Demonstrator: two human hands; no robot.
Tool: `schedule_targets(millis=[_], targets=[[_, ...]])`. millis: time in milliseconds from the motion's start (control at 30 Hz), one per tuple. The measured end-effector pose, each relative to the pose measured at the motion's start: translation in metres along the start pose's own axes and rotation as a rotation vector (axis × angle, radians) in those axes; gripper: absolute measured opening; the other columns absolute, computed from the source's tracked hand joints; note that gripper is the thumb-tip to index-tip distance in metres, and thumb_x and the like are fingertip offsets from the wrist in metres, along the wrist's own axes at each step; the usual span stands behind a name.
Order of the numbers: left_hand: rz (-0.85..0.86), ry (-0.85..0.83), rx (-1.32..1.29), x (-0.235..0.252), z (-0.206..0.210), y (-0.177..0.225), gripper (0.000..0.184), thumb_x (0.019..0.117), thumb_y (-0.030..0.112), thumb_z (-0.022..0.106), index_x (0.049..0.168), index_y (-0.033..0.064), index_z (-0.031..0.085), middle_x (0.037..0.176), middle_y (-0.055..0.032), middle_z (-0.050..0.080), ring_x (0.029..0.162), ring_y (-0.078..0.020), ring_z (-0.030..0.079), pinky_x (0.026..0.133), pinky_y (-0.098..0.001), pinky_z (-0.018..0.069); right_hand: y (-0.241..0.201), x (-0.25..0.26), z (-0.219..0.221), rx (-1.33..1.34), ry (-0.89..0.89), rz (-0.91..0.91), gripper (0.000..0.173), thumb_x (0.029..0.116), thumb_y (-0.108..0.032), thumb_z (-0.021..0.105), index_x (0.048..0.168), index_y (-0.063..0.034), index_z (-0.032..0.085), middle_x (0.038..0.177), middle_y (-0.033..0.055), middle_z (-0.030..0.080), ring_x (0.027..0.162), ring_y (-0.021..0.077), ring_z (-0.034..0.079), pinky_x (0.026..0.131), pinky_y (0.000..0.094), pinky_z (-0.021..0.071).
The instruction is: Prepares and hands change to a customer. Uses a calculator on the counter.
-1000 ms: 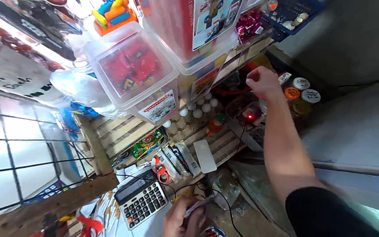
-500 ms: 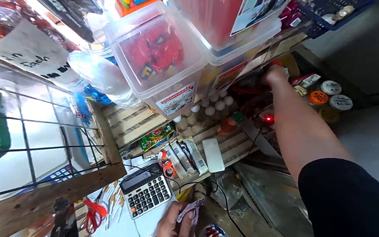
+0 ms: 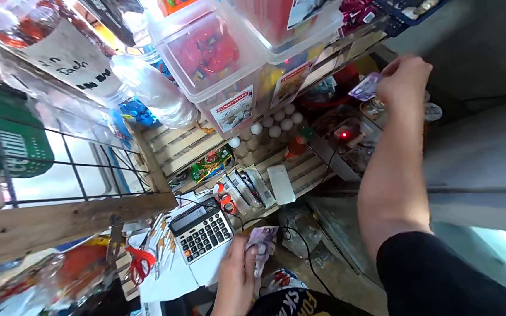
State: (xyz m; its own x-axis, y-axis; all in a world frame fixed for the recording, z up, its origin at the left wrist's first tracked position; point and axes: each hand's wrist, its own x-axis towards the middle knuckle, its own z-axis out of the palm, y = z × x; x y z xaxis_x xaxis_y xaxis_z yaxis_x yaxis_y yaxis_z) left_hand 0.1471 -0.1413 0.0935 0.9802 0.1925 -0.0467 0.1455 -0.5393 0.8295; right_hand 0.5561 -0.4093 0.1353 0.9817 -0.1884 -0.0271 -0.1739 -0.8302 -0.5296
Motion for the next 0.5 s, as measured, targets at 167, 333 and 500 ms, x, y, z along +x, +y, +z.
schedule_targets(millis=[167, 333, 500], targets=[[0.340, -0.037, -0.014, 0.019, -0.014, 0.014, 0.018, 0.1046, 0.032, 0.058, 0.101, 0.0200, 0.070, 0.131, 0.0005, 0.060, 0.132, -0.0119, 0.050, 0.112, -0.0295, 0.0429, -0.006, -0.194, -0.024, 0.094, -0.245, -0.693, 0.017, 0.0946, -0.002, 0.063, 0.110, 0.0007, 0.070, 0.104, 0.0215, 0.067, 0.093, 0.0364, 0.068, 0.083, 0.0563, 0.0571], [0.496, -0.377, -0.138, 0.020, 0.007, 0.005, 0.022, 0.1045, 0.028, 0.058, 0.094, 0.0136, 0.071, 0.116, -0.0030, 0.072, 0.124, -0.0130, 0.061, 0.123, -0.0476, 0.0310, 0.017, -0.316, 0.002, 0.629, -0.693, -0.787, 0.021, 0.0950, -0.012, 0.069, 0.111, -0.0015, 0.060, 0.091, 0.0058, 0.070, 0.080, 0.0089, 0.068, 0.076, 0.0245, 0.0588], [0.200, -0.288, -0.546, 0.009, 0.041, 0.020, 0.046, 0.0988, 0.010, 0.066, 0.136, -0.0055, 0.045, 0.109, -0.0078, 0.072, 0.098, -0.0117, 0.072, 0.086, -0.0319, 0.0621, 0.057, -0.358, 0.035, 1.413, -0.657, -0.113, 0.074, 0.0909, -0.065, 0.063, 0.141, -0.0116, 0.050, 0.130, 0.0050, 0.066, 0.117, 0.0165, 0.064, 0.099, 0.0369, 0.0541]])
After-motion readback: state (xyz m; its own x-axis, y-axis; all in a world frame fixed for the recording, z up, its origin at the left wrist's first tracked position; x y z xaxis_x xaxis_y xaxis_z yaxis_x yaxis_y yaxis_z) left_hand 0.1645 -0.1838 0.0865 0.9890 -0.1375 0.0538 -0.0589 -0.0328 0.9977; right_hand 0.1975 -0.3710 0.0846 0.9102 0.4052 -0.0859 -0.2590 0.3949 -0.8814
